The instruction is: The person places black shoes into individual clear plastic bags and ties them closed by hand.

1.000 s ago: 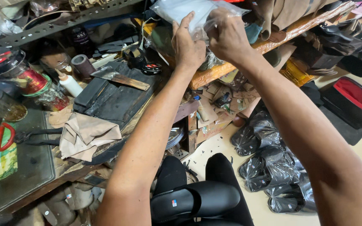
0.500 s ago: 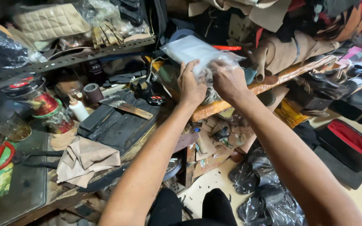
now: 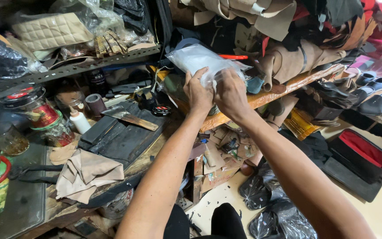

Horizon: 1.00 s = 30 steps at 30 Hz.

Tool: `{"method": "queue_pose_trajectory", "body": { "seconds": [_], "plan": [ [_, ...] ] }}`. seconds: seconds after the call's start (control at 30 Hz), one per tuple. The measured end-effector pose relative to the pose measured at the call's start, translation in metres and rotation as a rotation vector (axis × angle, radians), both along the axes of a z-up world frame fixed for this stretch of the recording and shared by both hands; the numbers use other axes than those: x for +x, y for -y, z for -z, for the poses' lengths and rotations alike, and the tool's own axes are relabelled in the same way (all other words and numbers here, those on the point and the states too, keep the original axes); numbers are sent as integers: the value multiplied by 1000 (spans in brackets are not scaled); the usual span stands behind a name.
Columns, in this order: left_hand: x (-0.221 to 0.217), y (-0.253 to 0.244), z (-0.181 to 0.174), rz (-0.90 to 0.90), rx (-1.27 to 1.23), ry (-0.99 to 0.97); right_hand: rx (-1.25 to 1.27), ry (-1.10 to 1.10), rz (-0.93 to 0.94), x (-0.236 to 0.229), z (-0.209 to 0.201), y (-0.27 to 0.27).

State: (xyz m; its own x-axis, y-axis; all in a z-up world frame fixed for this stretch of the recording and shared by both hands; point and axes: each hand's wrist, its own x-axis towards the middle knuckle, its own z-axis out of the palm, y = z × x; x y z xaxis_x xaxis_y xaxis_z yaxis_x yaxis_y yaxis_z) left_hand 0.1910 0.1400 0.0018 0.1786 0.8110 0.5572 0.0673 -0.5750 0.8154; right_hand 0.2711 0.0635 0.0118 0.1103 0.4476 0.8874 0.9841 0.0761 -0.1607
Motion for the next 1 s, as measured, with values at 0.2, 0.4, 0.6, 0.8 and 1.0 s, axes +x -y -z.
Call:
{"method": "queue_pose_trajectory", "body": {
  "seconds": [0.2,0.4,0.6,0.8,1.0],
  "plan": [
    [-2,-3,0,75,-3,38,41,-255,-124,-28,-5,21],
    [9,-18,7,79,-1,32,31,-392,-117,-42,-8,38],
    [-3,-1,-5,87,-14,34,74,-399,-96,-56,-10,53],
    [18,-9,1,161,-197,251,57,-540,-210,-74,-6,74],
    [-2,8,-16,87,-2,-12,91,-430,-228,-70,-9,99]
  ]
}}
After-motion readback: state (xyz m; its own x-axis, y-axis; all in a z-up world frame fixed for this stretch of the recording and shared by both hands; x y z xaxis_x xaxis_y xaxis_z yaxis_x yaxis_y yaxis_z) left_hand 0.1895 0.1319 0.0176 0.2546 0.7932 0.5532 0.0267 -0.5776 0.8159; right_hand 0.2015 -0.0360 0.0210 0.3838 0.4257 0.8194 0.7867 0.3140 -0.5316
